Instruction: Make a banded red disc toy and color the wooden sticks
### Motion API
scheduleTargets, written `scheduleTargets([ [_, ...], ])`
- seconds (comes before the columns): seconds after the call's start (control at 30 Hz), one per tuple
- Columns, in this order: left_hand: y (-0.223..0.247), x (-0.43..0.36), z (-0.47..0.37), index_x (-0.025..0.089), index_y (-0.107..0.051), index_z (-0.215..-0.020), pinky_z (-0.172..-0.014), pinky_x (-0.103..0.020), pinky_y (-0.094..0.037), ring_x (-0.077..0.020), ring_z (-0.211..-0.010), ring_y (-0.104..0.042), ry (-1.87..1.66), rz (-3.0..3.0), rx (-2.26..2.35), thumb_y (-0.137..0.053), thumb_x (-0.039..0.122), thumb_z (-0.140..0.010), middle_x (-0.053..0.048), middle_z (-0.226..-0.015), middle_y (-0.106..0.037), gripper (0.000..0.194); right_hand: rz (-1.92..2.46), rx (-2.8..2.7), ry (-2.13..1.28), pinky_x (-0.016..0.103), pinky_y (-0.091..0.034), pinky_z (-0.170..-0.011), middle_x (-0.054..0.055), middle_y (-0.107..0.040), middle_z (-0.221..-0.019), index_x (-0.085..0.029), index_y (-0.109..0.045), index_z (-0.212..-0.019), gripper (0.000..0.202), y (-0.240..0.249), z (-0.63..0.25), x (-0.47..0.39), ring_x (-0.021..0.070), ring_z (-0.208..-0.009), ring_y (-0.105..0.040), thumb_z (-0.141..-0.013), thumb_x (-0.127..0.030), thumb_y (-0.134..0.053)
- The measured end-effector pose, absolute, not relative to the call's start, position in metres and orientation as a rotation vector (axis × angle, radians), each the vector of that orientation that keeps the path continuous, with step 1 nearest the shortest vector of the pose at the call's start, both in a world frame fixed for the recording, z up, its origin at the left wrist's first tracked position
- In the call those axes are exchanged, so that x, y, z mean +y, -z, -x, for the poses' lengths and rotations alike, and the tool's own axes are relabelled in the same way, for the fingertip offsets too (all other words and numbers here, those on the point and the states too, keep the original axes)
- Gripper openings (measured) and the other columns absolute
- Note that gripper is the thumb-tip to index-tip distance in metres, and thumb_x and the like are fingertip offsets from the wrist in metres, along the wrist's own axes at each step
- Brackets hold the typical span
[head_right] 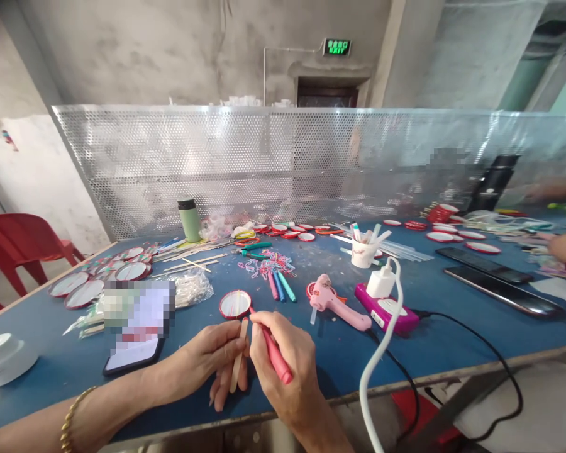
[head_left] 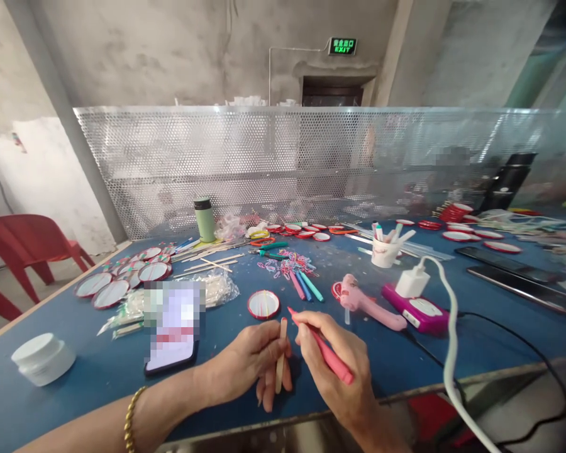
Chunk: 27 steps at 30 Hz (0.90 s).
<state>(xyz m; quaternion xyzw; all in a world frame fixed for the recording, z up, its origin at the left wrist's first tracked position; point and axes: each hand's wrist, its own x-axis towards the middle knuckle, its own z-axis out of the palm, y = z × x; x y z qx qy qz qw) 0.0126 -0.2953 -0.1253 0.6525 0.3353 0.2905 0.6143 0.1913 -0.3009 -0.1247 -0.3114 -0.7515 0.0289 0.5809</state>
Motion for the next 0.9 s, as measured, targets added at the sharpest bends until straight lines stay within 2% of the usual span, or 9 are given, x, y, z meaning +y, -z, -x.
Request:
scheduleTargets([
  [0.9,0.1273,-0.2936,-0.0148,0.019,-0.045,-0.091,-0.039,-0.017,-0.040,-0.0065,-0.040,-0.056,-0.678,-1.535,0.754,-0.048,0.068,-0.095,-0.001,-0.071,-0.067,0.049,0.736,-1.769,-0.069,0.018,-0.056,-0.064,0.001,-0.075,-0.080,-0.020,-0.066,-0.101,0.013,0.1275,-0.1911,-0.2972,0.0121,-0.068,-0.074,-0.098,-0.013,-0.055],
])
